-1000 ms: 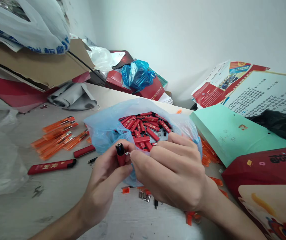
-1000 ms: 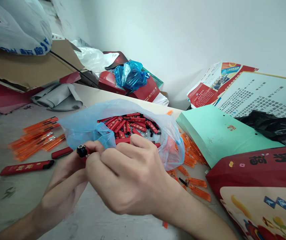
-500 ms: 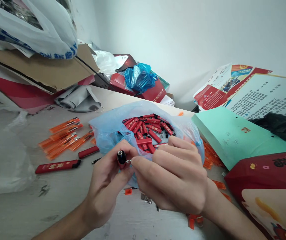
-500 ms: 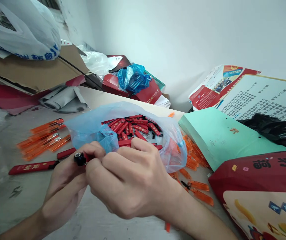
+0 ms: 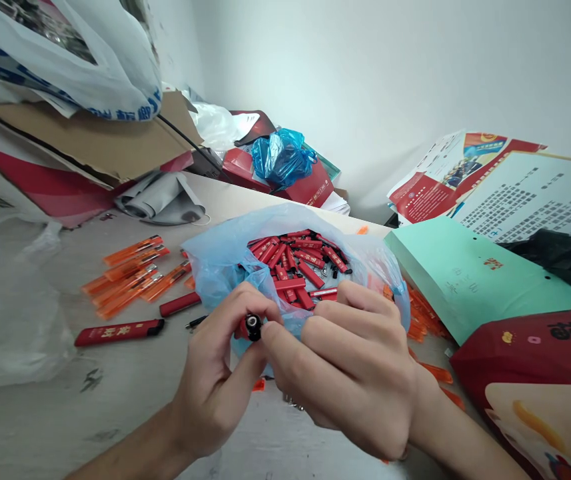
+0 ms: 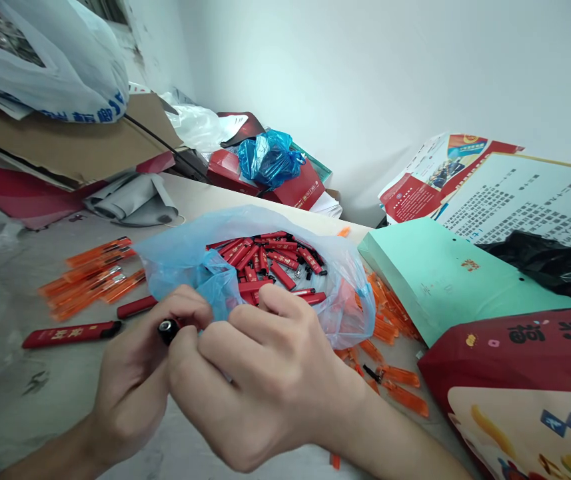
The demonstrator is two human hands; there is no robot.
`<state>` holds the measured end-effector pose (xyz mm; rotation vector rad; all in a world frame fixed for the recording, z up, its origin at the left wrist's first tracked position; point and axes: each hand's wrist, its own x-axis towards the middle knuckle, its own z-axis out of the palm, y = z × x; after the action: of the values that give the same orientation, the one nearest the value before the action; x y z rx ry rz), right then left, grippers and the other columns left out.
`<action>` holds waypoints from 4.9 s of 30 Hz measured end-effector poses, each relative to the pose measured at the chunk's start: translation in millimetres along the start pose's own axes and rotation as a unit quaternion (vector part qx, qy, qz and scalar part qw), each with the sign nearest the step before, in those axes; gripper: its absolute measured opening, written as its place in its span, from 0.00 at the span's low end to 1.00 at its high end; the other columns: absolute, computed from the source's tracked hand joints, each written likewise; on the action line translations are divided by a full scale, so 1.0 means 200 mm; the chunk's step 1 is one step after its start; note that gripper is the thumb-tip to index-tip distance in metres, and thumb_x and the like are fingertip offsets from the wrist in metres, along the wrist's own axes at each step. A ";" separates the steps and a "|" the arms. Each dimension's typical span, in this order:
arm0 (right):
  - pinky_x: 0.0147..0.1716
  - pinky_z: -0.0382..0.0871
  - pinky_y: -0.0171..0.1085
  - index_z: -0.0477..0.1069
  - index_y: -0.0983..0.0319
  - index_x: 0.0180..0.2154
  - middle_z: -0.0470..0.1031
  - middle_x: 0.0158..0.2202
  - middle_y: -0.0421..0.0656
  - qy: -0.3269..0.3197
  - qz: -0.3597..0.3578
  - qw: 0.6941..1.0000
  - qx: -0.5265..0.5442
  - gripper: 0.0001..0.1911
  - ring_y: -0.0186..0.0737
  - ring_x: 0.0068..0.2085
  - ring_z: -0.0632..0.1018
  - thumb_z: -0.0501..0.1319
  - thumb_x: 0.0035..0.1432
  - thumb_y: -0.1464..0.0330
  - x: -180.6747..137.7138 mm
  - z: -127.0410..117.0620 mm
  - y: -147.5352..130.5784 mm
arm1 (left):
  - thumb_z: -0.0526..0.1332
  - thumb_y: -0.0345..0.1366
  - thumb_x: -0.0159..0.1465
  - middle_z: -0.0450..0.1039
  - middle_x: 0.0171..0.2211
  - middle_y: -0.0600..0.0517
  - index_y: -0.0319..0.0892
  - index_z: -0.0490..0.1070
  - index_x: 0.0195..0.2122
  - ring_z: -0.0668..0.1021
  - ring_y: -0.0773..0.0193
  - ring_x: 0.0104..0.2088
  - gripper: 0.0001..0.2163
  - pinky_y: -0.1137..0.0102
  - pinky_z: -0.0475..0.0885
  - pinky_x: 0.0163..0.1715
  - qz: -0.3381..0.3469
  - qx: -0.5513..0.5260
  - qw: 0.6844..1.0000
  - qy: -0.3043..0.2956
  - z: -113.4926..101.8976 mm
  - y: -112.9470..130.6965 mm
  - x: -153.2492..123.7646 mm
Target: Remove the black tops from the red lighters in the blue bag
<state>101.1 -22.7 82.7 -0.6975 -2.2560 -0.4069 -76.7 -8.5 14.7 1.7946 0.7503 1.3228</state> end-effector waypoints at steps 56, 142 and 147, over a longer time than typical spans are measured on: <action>0.28 0.48 0.41 0.63 0.61 0.23 0.53 0.23 0.35 -0.069 0.033 0.997 -0.005 0.19 0.34 0.26 0.51 0.55 0.66 0.79 0.01 -0.02 -0.01 | 0.56 0.27 0.70 0.68 0.34 0.55 0.47 0.70 0.41 0.69 0.62 0.32 0.07 0.64 0.64 0.32 -0.004 0.061 0.998 -0.022 0.02 -0.01 0.01; 0.27 0.47 0.40 0.65 0.61 0.24 0.57 0.20 0.33 -0.028 -0.009 0.995 -0.091 0.18 0.32 0.23 0.54 0.59 0.68 0.79 -0.03 0.05 0.11 | 0.52 0.39 0.77 0.65 0.36 0.51 0.45 0.66 0.35 0.69 0.58 0.37 0.12 0.64 0.66 0.37 -0.125 -0.031 0.991 -0.032 0.01 0.04 0.04; 0.27 0.48 0.39 0.68 0.62 0.27 0.57 0.20 0.32 -0.033 -0.011 0.996 -0.079 0.17 0.31 0.23 0.56 0.58 0.71 0.76 -0.05 0.07 0.14 | 0.53 0.38 0.76 0.66 0.35 0.51 0.44 0.68 0.35 0.68 0.58 0.36 0.12 0.64 0.66 0.36 -0.124 -0.028 0.991 -0.033 0.01 0.03 0.04</action>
<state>115.0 2.2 68.5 -0.7768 -2.3146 -0.5854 -71.7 -6.2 24.1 1.6333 0.8615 1.1040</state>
